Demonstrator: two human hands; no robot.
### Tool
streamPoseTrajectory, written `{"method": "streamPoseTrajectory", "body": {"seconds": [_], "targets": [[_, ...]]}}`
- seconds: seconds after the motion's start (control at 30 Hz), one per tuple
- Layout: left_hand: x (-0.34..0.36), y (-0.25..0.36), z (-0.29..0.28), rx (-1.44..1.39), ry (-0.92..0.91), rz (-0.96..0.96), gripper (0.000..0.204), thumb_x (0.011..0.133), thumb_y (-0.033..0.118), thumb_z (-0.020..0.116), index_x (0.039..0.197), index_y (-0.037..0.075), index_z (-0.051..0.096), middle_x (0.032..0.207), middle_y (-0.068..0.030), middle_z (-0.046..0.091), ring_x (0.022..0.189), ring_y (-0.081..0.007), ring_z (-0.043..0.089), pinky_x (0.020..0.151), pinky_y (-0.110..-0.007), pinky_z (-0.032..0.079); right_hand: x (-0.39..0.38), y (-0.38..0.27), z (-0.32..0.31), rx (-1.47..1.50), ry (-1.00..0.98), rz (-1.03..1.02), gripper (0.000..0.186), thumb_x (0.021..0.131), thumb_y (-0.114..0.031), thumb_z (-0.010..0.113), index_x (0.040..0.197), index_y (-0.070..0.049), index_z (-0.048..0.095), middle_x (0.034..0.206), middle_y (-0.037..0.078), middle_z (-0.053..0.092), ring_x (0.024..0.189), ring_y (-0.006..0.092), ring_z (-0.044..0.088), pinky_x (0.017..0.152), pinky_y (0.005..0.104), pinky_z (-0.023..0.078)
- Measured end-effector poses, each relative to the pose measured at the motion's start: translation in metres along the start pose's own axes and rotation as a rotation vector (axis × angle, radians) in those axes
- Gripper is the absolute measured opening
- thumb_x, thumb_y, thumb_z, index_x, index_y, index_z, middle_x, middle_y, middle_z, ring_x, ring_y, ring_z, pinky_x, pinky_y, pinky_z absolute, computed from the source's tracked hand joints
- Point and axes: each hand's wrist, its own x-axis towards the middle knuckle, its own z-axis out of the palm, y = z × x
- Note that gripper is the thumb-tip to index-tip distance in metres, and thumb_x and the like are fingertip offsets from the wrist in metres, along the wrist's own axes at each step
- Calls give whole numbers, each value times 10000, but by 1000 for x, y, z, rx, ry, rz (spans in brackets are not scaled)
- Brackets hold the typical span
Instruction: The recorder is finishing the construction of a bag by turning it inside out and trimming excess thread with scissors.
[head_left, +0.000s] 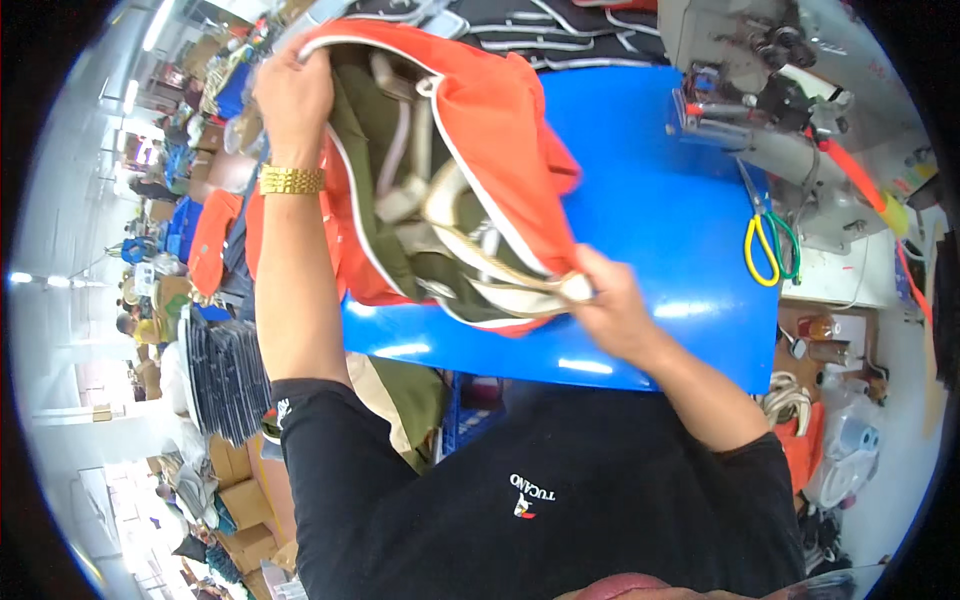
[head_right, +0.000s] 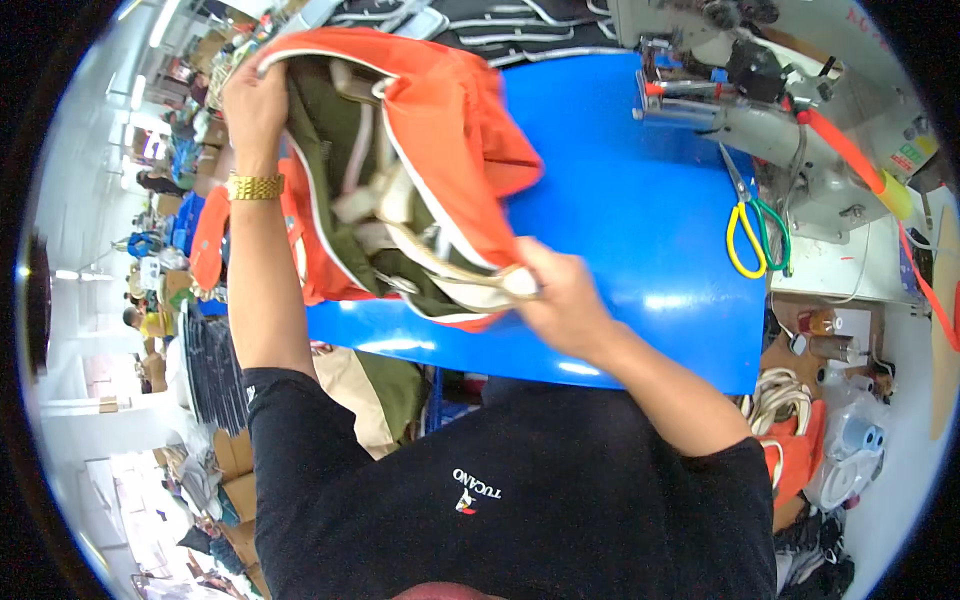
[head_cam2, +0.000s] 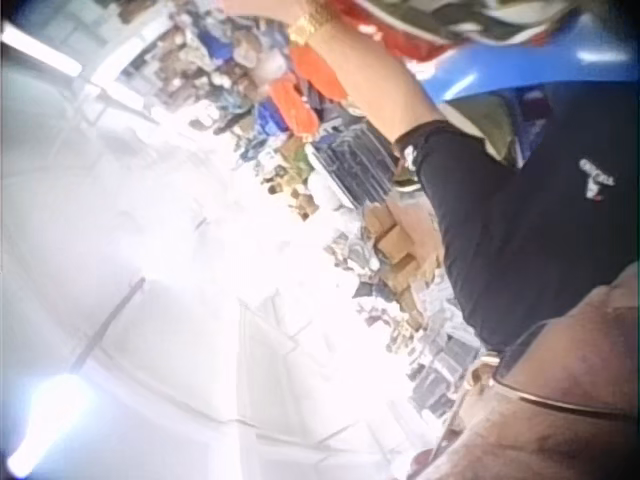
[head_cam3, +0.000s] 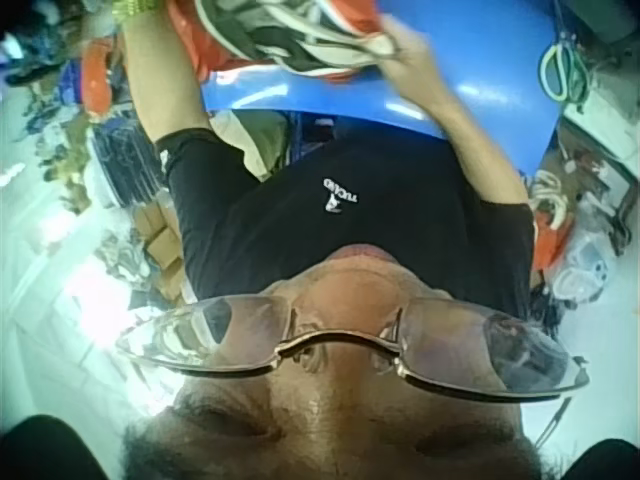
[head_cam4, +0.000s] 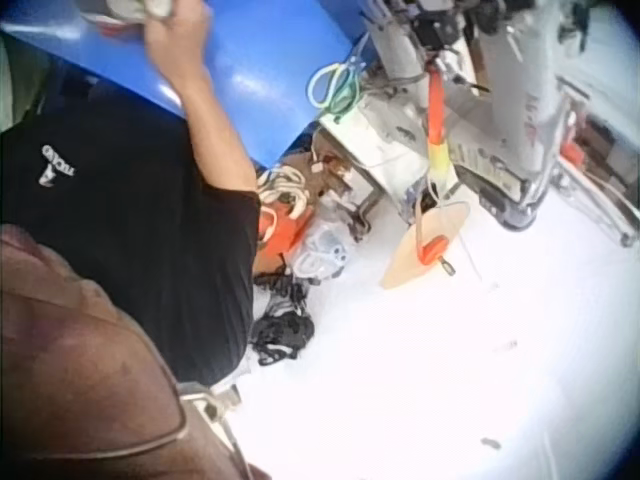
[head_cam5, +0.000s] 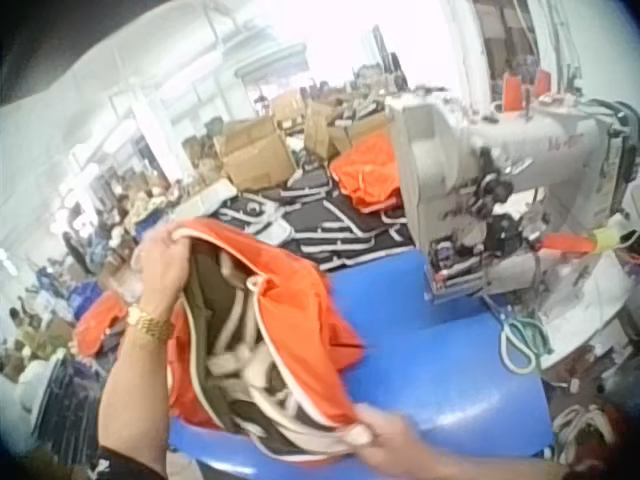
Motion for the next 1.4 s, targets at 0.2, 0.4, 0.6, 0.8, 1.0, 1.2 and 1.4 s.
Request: {"method": "streamPoseTrajectory", "body": {"seconds": [0.2, 0.4, 0.6, 0.8, 1.0, 1.2, 1.4], "targets": [[-42, 125, -65, -94, 206, 694, 254, 804, 47, 652, 1044, 56, 734, 938, -112, 738, 712, -291, 669, 669, -343, 516, 6, -8, 37, -227, -458, -18, 466, 862, -193, 698, 1249, 8, 534, 1194, 255, 614, 1080, 430, 606, 905, 496, 494], [-252, 100, -29, -266, -544, 536, 343, 696, 42, 707, 1035, 84, 738, 948, -61, 657, 830, -244, 638, 688, -361, 511, -50, 3, -8, 37, -725, 225, 395, 904, -235, 681, 1219, -3, 631, 1011, 170, 732, 937, 316, 716, 840, 412, 560], [-365, 83, -25, -379, -837, 71, 394, 818, 130, 751, 1199, 75, 666, 1294, -144, 600, 1241, -353, 544, 1025, -459, 437, -66, 17, -107, -137, -324, 536, 293, 954, -157, 644, 1211, -15, 645, 952, 48, 721, 842, 116, 666, 723, 274, 534], [-377, 79, -29, -500, -648, -295, 202, 852, 96, 741, 1043, 32, 726, 1117, -137, 695, 1026, -290, 659, 878, -366, 521, 7, 28, -117, -62, -21, 479, 311, 962, -200, 637, 1221, -29, 641, 949, 50, 697, 793, 108, 639, 662, 250, 508], [-393, 61, -39, -449, -362, -534, 139, 909, 54, 674, 1027, -8, 712, 1045, -129, 692, 918, -208, 674, 806, -307, 529, 106, 54, -87, -469, 180, 41, 456, 925, -335, 684, 1258, -29, 633, 1063, 127, 689, 814, 197, 692, 728, 319, 549], [-384, 10, -45, -937, -44, -1340, 391, 1030, 266, 551, 1329, 22, 482, 1252, -105, 584, 924, -188, 671, 620, -317, 602, 169, 70, -65, -675, 116, -110, 355, 913, -347, 680, 1143, -77, 704, 961, 134, 675, 873, 275, 666, 796, 392, 522], [-344, -58, -29, -1204, -139, -1411, 354, 1010, 387, 560, 1205, 94, 596, 1160, -77, 677, 984, -188, 658, 745, -356, 553, 141, 51, -77, -694, -4, -45, 244, 904, -276, 679, 957, -41, 716, 910, 143, 682, 851, 304, 657, 763, 402, 504]]}}
